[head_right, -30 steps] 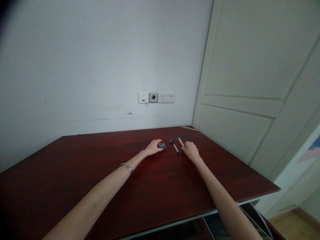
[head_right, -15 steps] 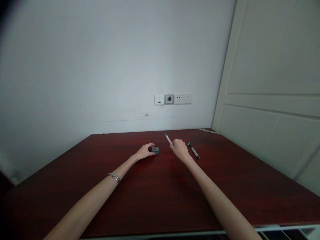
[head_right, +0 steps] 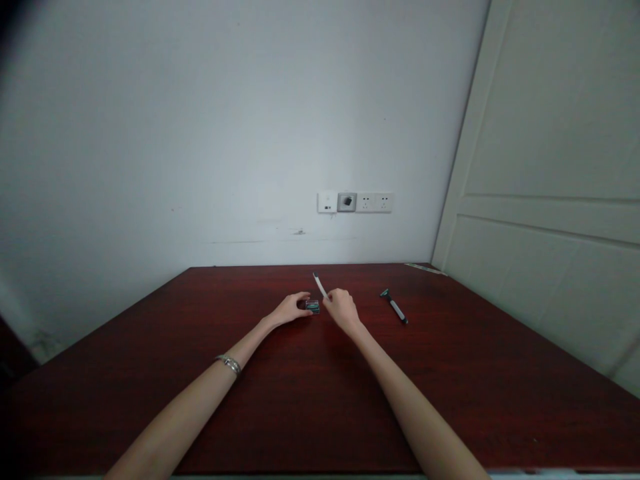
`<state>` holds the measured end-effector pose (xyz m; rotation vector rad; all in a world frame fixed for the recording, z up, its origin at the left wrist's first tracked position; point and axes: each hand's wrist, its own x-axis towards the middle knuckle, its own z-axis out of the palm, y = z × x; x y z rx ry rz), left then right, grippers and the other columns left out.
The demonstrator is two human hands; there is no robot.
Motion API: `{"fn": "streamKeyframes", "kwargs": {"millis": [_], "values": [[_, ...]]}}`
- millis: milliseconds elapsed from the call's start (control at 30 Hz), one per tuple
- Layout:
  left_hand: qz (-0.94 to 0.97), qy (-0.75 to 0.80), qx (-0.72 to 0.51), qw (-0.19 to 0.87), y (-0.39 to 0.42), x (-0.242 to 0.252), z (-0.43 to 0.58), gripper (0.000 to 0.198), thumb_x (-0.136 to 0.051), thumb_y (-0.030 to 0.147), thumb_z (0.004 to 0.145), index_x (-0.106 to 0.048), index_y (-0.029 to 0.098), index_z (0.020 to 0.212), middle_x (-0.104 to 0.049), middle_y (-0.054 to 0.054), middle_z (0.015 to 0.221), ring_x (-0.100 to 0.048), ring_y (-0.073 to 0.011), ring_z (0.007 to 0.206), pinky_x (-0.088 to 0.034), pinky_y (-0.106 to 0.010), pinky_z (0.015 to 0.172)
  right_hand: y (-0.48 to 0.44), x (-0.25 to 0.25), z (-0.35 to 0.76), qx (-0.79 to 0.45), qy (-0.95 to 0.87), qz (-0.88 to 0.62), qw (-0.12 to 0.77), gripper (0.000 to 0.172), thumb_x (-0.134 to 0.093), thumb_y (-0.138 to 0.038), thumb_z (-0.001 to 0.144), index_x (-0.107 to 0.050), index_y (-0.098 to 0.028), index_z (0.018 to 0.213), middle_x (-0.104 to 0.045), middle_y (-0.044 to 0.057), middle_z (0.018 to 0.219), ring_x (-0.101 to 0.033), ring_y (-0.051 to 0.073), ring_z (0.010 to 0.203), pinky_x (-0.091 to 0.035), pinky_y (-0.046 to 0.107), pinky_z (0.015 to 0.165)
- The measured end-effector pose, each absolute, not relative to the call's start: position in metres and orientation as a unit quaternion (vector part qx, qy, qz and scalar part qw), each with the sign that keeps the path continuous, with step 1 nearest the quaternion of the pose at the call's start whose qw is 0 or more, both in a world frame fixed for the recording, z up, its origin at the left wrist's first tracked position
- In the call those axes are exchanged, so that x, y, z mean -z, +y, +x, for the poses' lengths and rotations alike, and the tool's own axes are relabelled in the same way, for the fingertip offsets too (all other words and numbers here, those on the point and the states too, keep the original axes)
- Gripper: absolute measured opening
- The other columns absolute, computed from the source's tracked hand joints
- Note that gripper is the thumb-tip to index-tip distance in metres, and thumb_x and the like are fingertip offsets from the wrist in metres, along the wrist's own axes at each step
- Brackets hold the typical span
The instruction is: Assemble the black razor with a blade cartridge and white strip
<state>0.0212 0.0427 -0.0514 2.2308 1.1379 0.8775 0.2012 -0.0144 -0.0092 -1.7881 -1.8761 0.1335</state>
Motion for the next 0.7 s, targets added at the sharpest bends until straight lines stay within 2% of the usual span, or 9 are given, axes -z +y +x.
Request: {"fn": "streamKeyframes", "kwargs": {"millis": [100, 233, 367, 533, 700], "values": [[0.795, 0.429, -0.356, 0.238, 0.043, 0.047, 0.021, 0.051, -0.068, 0.030, 0.064, -0.057, 0.014, 0.112, -0.057, -0.010, 0.117, -0.053, -0.0213, 0.108, -0.039, -0.031, 0.095, -0.015, 0.011, 0.202, -0.053, -0.697, -0.646, 0.306, 0.027, -0.047, -0.030, 0.080, -0.069, -0.015, 0.084, -0.068, 0.011, 0.082, -0.062, 0.019, 0.078, -0.038, 0.020, 0.066], [0.749, 0.443, -0.432, 0.236, 0.050, 0.040, 0.020, 0.034, -0.061, 0.029, 0.071, -0.063, 0.013, 0.102, -0.064, -0.010, 0.106, -0.058, -0.0195, 0.100, -0.042, -0.032, 0.091, -0.014, 0.013, 0.204, -0.032, -0.700, -0.625, 0.344, 0.027, -0.046, -0.032, 0.080, -0.069, -0.017, 0.083, -0.068, 0.008, 0.082, -0.061, 0.017, 0.075, -0.038, 0.020, 0.067], [0.735, 0.460, -0.440, 0.235, 0.054, 0.038, 0.015, 0.025, -0.061, 0.024, 0.071, -0.066, 0.013, 0.092, -0.067, -0.009, 0.097, -0.061, -0.0184, 0.092, -0.045, -0.031, 0.087, -0.014, 0.020, 0.210, -0.047, -0.689, -0.644, 0.330, 0.027, -0.047, -0.031, 0.079, -0.069, -0.016, 0.082, -0.067, 0.008, 0.078, -0.061, 0.017, 0.072, -0.038, 0.020, 0.064], [0.759, 0.467, -0.375, 0.254, 0.046, 0.046, 0.008, 0.040, -0.068, 0.027, 0.063, -0.063, 0.011, 0.100, -0.065, -0.011, 0.103, -0.061, -0.0201, 0.094, -0.045, -0.030, 0.086, -0.016, 0.031, 0.215, -0.072, -0.679, -0.689, 0.243, 0.021, -0.049, -0.025, 0.076, -0.067, -0.013, 0.077, -0.066, 0.010, 0.073, -0.063, 0.018, 0.072, -0.038, 0.021, 0.061], [0.800, 0.442, -0.328, 0.238, 0.039, 0.052, 0.012, 0.059, -0.073, 0.025, 0.057, -0.056, 0.013, 0.112, -0.061, -0.011, 0.110, -0.058, -0.0221, 0.100, -0.042, -0.031, 0.090, -0.020, 0.034, 0.206, -0.059, -0.695, -0.690, 0.192, 0.016, -0.052, -0.021, 0.074, -0.063, -0.012, 0.079, -0.066, 0.013, 0.082, -0.063, 0.021, 0.079, -0.040, 0.023, 0.064]]}}
